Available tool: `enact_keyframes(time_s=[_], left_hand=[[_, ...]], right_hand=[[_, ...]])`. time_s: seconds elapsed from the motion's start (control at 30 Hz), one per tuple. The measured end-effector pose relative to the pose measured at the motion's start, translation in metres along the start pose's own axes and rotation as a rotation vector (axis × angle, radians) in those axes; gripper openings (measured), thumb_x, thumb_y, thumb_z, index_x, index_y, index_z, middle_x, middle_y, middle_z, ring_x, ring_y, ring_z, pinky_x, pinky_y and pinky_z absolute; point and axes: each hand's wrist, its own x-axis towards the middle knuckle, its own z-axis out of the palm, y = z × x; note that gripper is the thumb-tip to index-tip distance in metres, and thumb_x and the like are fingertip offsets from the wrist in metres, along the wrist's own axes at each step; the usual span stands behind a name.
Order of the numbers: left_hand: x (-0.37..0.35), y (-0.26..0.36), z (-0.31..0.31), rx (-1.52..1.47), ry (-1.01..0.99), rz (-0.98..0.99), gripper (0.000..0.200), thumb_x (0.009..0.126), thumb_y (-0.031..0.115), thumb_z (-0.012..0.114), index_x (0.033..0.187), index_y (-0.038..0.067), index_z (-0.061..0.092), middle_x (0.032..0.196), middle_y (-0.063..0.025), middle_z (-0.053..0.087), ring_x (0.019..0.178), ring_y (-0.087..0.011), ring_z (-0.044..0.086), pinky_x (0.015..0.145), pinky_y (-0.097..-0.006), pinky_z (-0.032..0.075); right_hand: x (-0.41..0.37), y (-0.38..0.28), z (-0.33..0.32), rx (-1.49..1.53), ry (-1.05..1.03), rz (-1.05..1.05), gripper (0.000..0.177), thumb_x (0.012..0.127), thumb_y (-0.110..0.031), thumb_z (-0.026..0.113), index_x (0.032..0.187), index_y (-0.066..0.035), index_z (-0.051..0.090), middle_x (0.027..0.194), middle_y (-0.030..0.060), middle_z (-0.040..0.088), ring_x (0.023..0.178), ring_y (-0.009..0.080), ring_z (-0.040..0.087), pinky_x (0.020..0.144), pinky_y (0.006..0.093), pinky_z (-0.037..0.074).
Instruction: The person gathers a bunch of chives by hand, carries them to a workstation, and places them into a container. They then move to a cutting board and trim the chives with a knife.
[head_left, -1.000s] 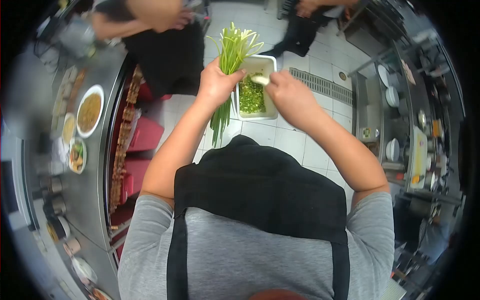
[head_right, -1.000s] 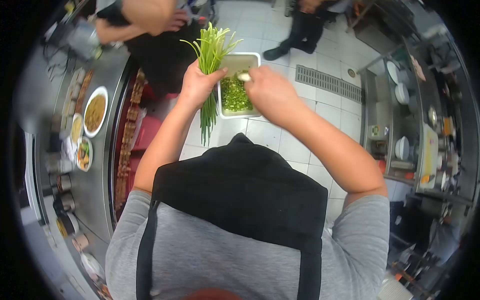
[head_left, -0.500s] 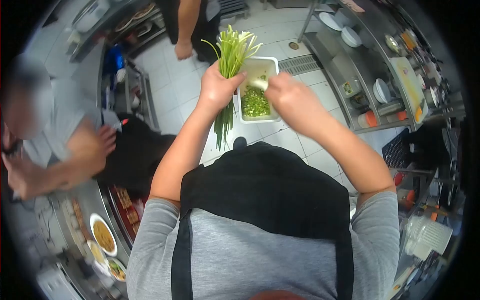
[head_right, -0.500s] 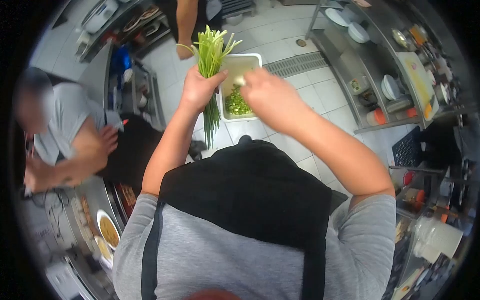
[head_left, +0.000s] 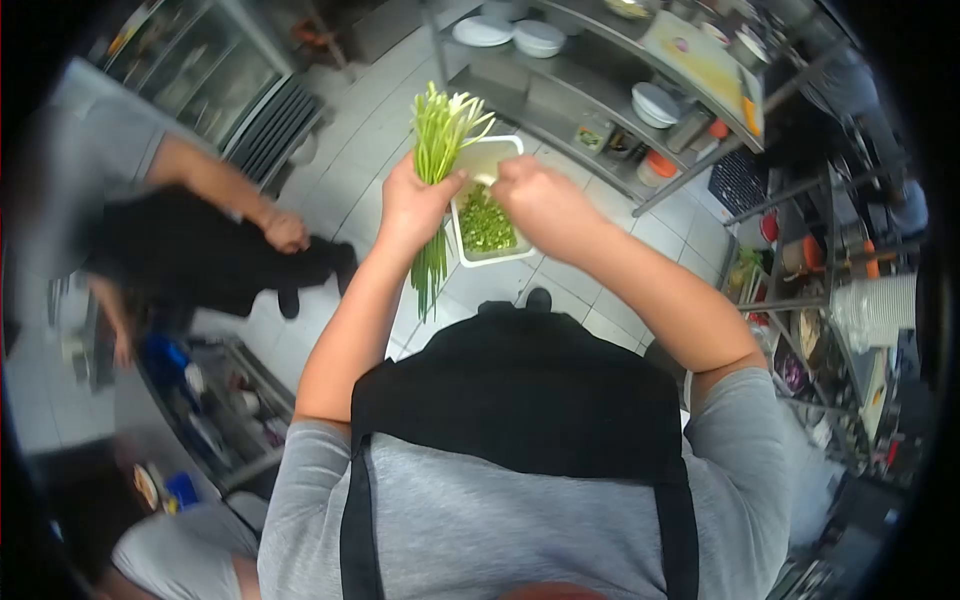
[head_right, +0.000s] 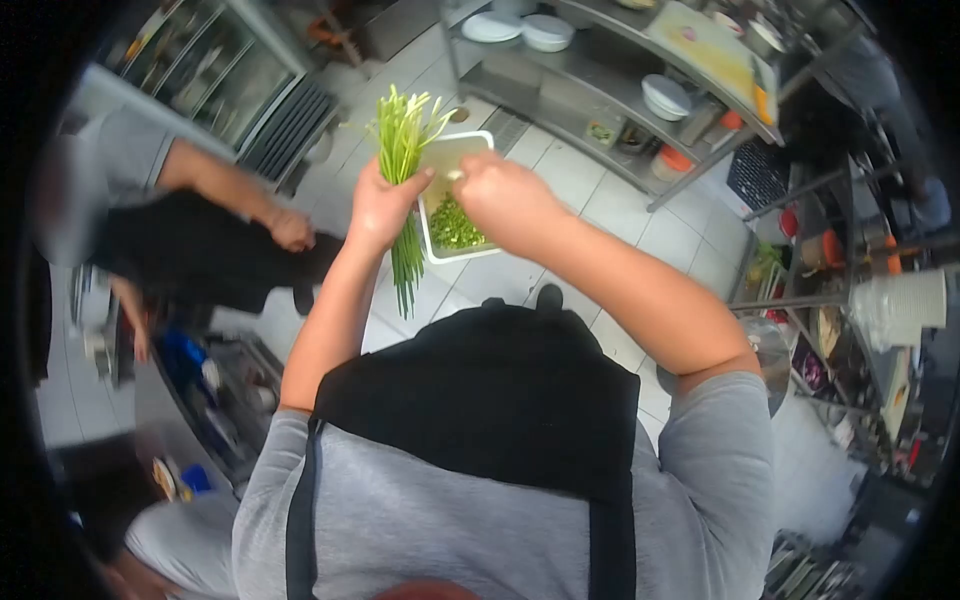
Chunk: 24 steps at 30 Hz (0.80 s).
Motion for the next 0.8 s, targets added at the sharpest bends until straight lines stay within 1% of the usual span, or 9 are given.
enact_keyframes(time_s=[0.13, 0.23, 0.27, 0.37, 0.5, 0.53, 0.63, 0.7, 0.8], left_hand=[[0.075, 0.001, 0.052, 0.001, -0.070, -0.003, 0.023, 0.077, 0.010, 0.068, 0.097, 0.001, 0.061, 0.071, -0.0034, 0.062, 0.056, -0.0101, 0.055, 0.053, -0.0274, 0.046], [0.131, 0.004, 0.098, -0.015, -0.121, 0.022, 0.022, 0.077, 0.010, 0.068, 0.096, 0.001, 0.060, 0.070, -0.0033, 0.062, 0.055, -0.0096, 0.055, 0.053, -0.0271, 0.046], [0.149, 0.007, 0.116, -0.035, -0.142, 0.035, 0.022, 0.077, 0.010, 0.068, 0.095, 0.001, 0.060, 0.070, -0.0033, 0.062, 0.055, -0.0094, 0.055, 0.052, -0.0269, 0.046], [0.197, 0.020, 0.163, -0.025, -0.190, 0.025, 0.022, 0.077, 0.010, 0.068, 0.096, 0.001, 0.060, 0.070, -0.0035, 0.062, 0.054, -0.0096, 0.055, 0.051, -0.0268, 0.046], [0.271, 0.014, 0.204, -0.121, -0.211, 0.032, 0.022, 0.078, 0.011, 0.068, 0.095, 0.000, 0.060, 0.070, -0.0041, 0.062, 0.054, -0.0101, 0.055, 0.051, -0.0264, 0.046], [0.294, 0.011, 0.210, -0.125, -0.225, 0.045, 0.022, 0.078, 0.011, 0.068, 0.095, 0.000, 0.060, 0.070, -0.0042, 0.062, 0.054, -0.0103, 0.056, 0.051, -0.0263, 0.046], [0.350, 0.023, 0.225, -0.003, -0.247, 0.135, 0.023, 0.078, 0.013, 0.068, 0.095, 0.000, 0.060, 0.071, -0.0045, 0.063, 0.054, -0.0109, 0.057, 0.051, -0.0266, 0.047], [0.381, 0.018, 0.232, 0.021, -0.320, 0.135, 0.024, 0.078, 0.014, 0.068, 0.095, 0.000, 0.060, 0.071, -0.0048, 0.063, 0.055, -0.0116, 0.058, 0.052, -0.0274, 0.048], [0.445, 0.011, 0.253, -0.077, -0.442, 0.119, 0.026, 0.077, 0.015, 0.069, 0.096, 0.000, 0.060, 0.073, -0.0054, 0.064, 0.058, -0.0125, 0.059, 0.054, -0.0287, 0.049]], right_hand=[[-0.014, 0.058, -0.005, 0.014, -0.096, -0.008, 0.010, 0.068, -0.003, 0.058, 0.074, 0.001, 0.064, 0.084, 0.0135, 0.058, 0.085, 0.0275, 0.060, 0.068, 0.0360, 0.055], [0.004, 0.128, -0.033, -0.119, 0.036, 0.103, 0.008, 0.067, -0.003, 0.059, 0.071, 0.002, 0.064, 0.086, 0.0140, 0.058, 0.085, 0.0276, 0.060, 0.067, 0.0352, 0.055], [0.011, 0.157, -0.037, -0.153, 0.152, 0.113, 0.008, 0.065, -0.003, 0.060, 0.070, 0.003, 0.064, 0.086, 0.0142, 0.059, 0.084, 0.0284, 0.060, 0.065, 0.0357, 0.056], [0.027, 0.226, -0.031, -0.243, -0.077, 0.143, 0.007, 0.066, -0.004, 0.059, 0.071, 0.001, 0.061, 0.085, 0.0106, 0.056, 0.090, 0.0259, 0.057, 0.067, 0.0345, 0.055], [0.039, 0.270, -0.024, -0.189, -0.285, 0.174, 0.007, 0.068, -0.001, 0.057, 0.071, 0.001, 0.063, 0.086, 0.0114, 0.057, 0.086, 0.0262, 0.059, 0.067, 0.0352, 0.055], [0.044, 0.284, -0.029, -0.150, -0.280, 0.169, 0.009, 0.068, -0.001, 0.056, 0.073, 0.001, 0.063, 0.085, 0.0125, 0.057, 0.087, 0.0272, 0.059, 0.070, 0.0364, 0.054], [0.062, 0.337, -0.041, -0.181, -0.024, 0.308, 0.010, 0.069, -0.001, 0.056, 0.075, 0.001, 0.063, 0.084, 0.0126, 0.057, 0.085, 0.0287, 0.059, 0.073, 0.0377, 0.053], [0.082, 0.376, -0.047, -0.206, 0.055, 0.331, 0.010, 0.070, -0.001, 0.054, 0.077, 0.001, 0.061, 0.083, 0.0117, 0.056, 0.084, 0.0296, 0.059, 0.073, 0.0387, 0.052], [0.111, 0.417, -0.033, -0.228, 0.036, 0.413, 0.010, 0.071, -0.002, 0.056, 0.077, 0.001, 0.064, 0.086, 0.0135, 0.059, 0.085, 0.0290, 0.062, 0.072, 0.0371, 0.053]])
